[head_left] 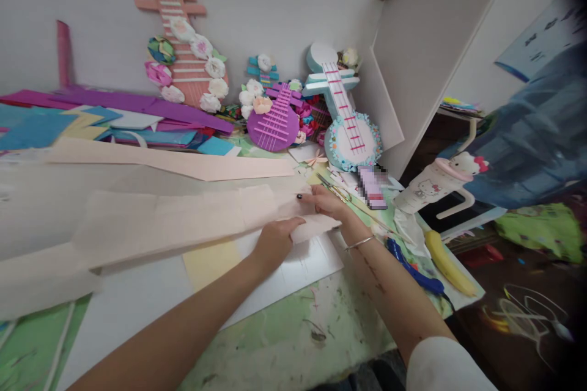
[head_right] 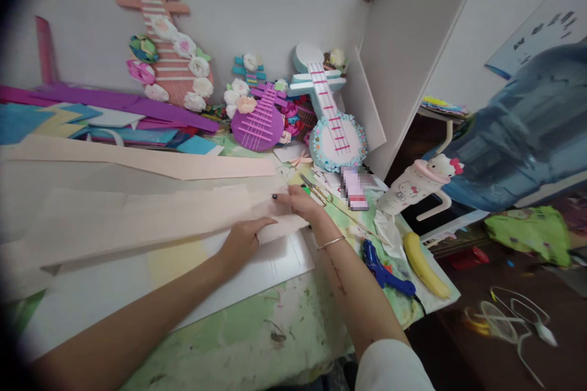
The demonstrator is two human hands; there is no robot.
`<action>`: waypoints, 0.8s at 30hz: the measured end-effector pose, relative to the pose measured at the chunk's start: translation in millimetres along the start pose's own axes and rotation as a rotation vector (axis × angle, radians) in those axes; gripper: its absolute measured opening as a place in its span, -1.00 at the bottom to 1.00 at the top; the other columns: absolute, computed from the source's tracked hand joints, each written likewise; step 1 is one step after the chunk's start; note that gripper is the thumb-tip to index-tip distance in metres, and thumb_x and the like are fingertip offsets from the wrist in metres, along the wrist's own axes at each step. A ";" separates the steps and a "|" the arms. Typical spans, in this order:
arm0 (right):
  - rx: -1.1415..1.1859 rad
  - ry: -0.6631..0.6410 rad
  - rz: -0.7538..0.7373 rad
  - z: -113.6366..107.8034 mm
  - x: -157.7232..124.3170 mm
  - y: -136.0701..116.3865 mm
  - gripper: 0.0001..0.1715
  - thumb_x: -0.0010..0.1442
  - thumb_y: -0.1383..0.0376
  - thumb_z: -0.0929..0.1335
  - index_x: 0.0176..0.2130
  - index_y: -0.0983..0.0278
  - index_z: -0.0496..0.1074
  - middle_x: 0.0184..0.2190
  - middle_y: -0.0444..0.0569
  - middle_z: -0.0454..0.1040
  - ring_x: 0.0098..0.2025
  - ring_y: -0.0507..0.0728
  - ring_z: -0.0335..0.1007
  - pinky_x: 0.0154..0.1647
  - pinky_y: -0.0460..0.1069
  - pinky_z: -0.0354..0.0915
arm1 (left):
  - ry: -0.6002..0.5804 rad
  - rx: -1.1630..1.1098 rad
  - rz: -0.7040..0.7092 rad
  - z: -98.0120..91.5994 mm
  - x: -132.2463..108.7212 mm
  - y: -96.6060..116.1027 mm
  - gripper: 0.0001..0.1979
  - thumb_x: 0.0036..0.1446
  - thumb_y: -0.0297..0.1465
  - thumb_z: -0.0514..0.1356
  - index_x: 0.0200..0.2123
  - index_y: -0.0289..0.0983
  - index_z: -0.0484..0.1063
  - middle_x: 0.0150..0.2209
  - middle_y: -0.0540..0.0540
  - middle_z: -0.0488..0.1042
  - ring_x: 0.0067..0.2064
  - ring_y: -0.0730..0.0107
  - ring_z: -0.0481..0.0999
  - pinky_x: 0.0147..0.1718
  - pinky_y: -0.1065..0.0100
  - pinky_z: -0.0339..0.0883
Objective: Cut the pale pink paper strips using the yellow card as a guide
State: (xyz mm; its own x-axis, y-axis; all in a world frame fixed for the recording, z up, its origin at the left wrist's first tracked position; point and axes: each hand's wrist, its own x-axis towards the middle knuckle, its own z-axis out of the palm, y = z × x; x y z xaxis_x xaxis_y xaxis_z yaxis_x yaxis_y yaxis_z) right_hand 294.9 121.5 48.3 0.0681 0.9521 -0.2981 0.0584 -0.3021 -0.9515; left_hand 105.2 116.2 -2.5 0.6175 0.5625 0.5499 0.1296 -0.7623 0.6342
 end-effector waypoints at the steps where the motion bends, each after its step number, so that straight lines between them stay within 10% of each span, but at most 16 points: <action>1: 0.000 0.001 0.004 -0.5 1.1 0.6 -0.77 -0.11 0.25 0.50 -0.39 0.30 0.50 -0.43 0.01 0.60 -0.36 0.14 0.51 -0.33 -0.02 0.43 | 0.012 -0.041 -0.044 -2.5 1.7 0.4 -0.55 -0.03 -0.69 0.00 -0.16 -0.25 0.53 -0.21 -0.05 0.62 -0.23 0.35 0.60 -0.18 0.36 0.45; 12: 0.038 -0.001 0.012 1.4 11.3 3.7 -0.77 -0.13 0.28 0.49 -0.38 0.28 0.51 -0.53 -0.03 0.58 -0.42 0.16 0.52 -0.42 -0.04 0.38 | 0.125 -0.375 -0.394 -13.3 17.0 -5.5 -0.64 0.18 -0.17 0.08 -0.29 -0.32 0.56 -0.43 -0.03 0.51 -0.46 0.43 0.40 -0.48 0.46 0.23; 24: 0.038 -0.029 0.001 -0.2 8.8 5.4 -0.69 -0.13 0.31 0.47 -0.28 0.26 0.51 -0.45 0.02 0.62 -0.37 0.20 0.56 -0.36 0.00 0.44 | 0.154 -0.444 -0.435 -15.7 19.4 -3.0 -0.64 0.11 -0.16 0.13 -0.35 -0.33 0.56 -0.41 -0.04 0.50 -0.41 0.42 0.39 -0.42 0.44 0.23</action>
State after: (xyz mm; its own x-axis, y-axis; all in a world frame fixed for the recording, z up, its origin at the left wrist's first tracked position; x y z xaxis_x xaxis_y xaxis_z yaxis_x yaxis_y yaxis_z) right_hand 296.0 128.2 40.5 0.0396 0.9529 -0.3006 0.0200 -0.3016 -0.9532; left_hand 104.6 134.5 14.8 0.4582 0.8552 0.2421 -0.0109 -0.2670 0.9636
